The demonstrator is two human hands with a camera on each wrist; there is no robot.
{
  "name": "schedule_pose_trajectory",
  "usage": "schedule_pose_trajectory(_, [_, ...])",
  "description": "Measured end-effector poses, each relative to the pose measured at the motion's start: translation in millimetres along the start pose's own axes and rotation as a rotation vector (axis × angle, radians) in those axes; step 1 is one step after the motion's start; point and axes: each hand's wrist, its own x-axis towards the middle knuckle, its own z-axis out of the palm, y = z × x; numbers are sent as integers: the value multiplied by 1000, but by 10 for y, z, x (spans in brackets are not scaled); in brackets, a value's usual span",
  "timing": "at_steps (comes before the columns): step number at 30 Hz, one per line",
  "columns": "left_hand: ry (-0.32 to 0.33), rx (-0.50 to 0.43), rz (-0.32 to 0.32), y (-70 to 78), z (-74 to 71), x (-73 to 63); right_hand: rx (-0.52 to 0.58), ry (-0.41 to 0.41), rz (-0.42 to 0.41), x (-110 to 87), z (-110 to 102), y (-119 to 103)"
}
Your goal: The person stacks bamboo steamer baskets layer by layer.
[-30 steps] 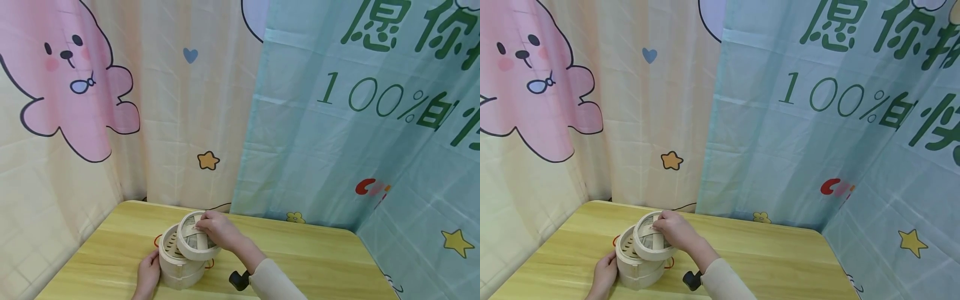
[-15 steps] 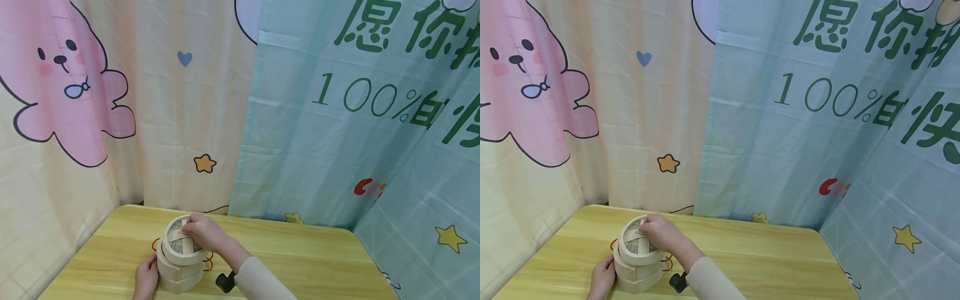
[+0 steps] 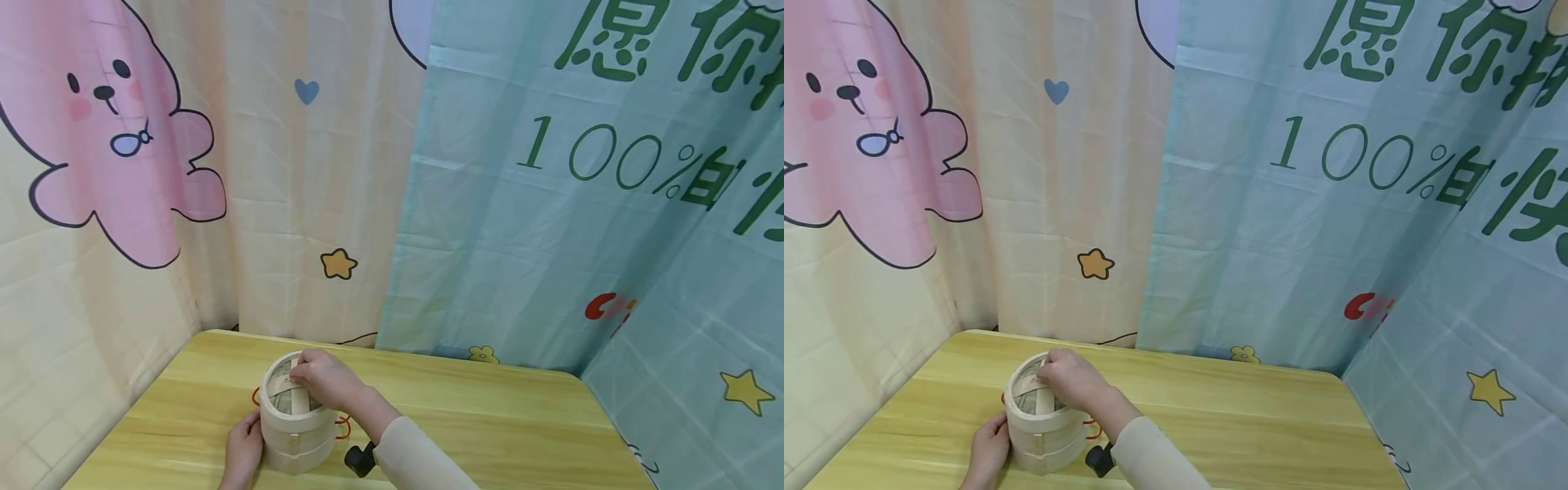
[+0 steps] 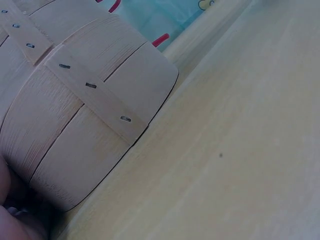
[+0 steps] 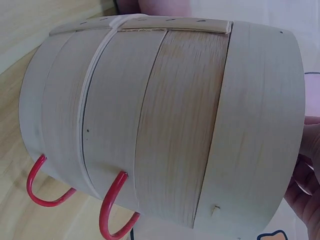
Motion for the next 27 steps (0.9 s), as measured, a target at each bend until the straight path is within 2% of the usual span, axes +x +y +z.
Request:
schedule_pose_trajectory(7, [-2, -49, -4, 3, -14, -18, 18, 7, 13, 18, 16, 4])
schedule_pose_trajectory(15, [-8, -25, -5, -6, -25, 1, -12, -20, 35, 62, -4, -21])
schedule_pose_trajectory(22, [-29, -45, 9, -13, -42, 5, -16, -15, 33, 72, 5, -36])
schedule_pose_trajectory(27, [-43, -56, -8, -12, -56, 11, -8, -13, 41, 79, 12, -48])
